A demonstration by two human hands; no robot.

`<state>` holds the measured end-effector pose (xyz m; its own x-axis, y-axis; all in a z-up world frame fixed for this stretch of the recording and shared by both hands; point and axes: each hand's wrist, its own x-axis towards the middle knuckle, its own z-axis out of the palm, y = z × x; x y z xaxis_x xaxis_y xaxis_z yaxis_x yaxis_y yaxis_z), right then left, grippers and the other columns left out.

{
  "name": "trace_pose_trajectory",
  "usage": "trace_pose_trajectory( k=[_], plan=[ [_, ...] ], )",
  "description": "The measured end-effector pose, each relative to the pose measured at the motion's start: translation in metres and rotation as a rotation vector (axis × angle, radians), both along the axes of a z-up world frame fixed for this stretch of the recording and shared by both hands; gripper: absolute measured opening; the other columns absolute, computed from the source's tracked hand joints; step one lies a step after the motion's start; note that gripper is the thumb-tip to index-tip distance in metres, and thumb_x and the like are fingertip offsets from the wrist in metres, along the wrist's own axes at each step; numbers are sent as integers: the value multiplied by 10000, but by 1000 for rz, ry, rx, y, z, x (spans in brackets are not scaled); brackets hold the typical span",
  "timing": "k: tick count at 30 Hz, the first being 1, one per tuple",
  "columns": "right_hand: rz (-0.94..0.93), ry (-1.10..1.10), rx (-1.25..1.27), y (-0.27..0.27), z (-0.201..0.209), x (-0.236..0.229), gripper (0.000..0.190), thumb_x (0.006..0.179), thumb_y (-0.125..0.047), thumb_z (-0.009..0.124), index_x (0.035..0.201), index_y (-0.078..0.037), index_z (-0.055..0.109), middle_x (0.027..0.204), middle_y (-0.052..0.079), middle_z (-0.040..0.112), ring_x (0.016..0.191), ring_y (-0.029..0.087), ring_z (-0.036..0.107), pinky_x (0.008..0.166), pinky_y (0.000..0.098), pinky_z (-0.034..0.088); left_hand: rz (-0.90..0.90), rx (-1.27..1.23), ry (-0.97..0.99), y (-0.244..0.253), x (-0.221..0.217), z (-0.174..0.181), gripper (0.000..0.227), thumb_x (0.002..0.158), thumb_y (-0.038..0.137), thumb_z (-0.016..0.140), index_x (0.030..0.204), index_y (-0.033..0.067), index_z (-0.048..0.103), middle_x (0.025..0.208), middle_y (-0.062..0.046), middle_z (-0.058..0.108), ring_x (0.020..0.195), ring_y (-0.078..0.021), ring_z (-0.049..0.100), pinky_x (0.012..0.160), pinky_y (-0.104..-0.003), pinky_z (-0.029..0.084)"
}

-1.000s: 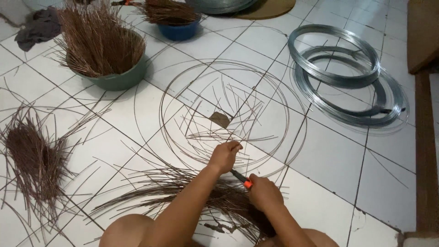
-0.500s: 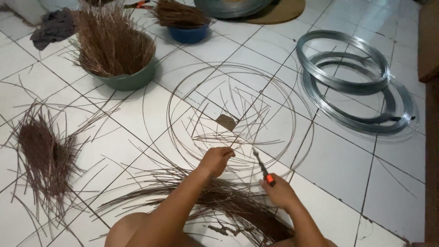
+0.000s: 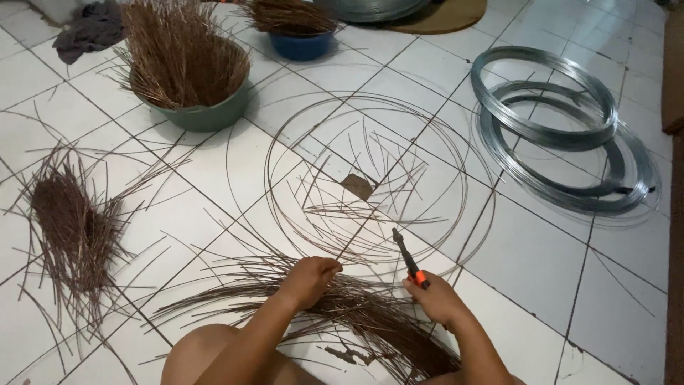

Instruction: Cutting thin brown sticks to size using pliers while laying them out in a circular pattern on the floor.

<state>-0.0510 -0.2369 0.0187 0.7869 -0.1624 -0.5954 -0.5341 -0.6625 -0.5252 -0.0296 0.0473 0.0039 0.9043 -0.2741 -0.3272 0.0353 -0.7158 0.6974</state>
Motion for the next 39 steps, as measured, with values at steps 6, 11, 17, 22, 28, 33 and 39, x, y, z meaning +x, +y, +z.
trace_pose_trajectory(
  k=[6, 11, 17, 22, 28, 33, 39],
  plan=[
    [97, 60, -79, 14, 13, -6, 337, 990, -488, 574, 978, -169, 682, 800, 8, 664, 784, 157, 651, 734, 286, 447, 67, -54, -147, -13, 1, -27, 309, 1000, 294, 557, 1200, 158, 750, 1154, -42, 750, 1035, -233, 691, 921, -383, 553],
    [110, 0, -137, 12, 5, -9, 384, 969, -508, 578, 988, -147, 709, 806, 13, 688, 764, 164, 645, 720, 300, 468, 49, -83, -244, -20, -1, -23, 287, 971, 225, 579, 1173, 132, 759, 1123, -86, 758, 976, -252, 698, 916, -384, 545],
    [80, 5, -189, 19, 9, -2, 387, 970, -502, 570, 967, -149, 726, 738, 16, 685, 718, 167, 659, 678, 297, 455, 84, -52, -330, -22, 1, -22, 416, 996, 394, 506, 1308, 161, 650, 1194, -130, 640, 1025, -284, 643, 898, -423, 541],
    [95, -14, -203, 22, 3, 0, 385, 989, -498, 558, 959, -145, 707, 751, 16, 679, 689, 163, 631, 676, 294, 448, 153, -32, -609, -40, 9, -26, 414, 1045, 309, 462, 1363, 101, 626, 1325, -134, 597, 1038, -299, 576, 937, -463, 470],
    [137, -38, -192, 32, 2, -3, 357, 991, -466, 556, 961, -147, 714, 777, 23, 713, 733, 173, 667, 702, 310, 476, 57, 71, -854, -69, 20, -38, 387, 891, 44, 583, 1253, 78, 714, 1301, -73, 715, 1086, -274, 557, 992, -419, 450],
    [120, 20, -113, 30, 4, -6, 398, 970, -499, 553, 1041, -152, 736, 737, 12, 682, 676, 154, 636, 641, 285, 437, 77, 60, -784, -74, 22, -51, 342, 909, 29, 624, 1217, 123, 739, 963, -59, 763, 901, -217, 547, 897, -367, 451],
    [141, 66, -42, 22, -8, -3, 394, 952, -507, 585, 996, -135, 708, 779, 18, 679, 719, 154, 623, 690, 283, 444, 45, 74, -692, -62, 18, -55, 335, 889, 33, 602, 1188, 98, 741, 953, -54, 744, 934, -232, 542, 974, -389, 428]
  ],
)
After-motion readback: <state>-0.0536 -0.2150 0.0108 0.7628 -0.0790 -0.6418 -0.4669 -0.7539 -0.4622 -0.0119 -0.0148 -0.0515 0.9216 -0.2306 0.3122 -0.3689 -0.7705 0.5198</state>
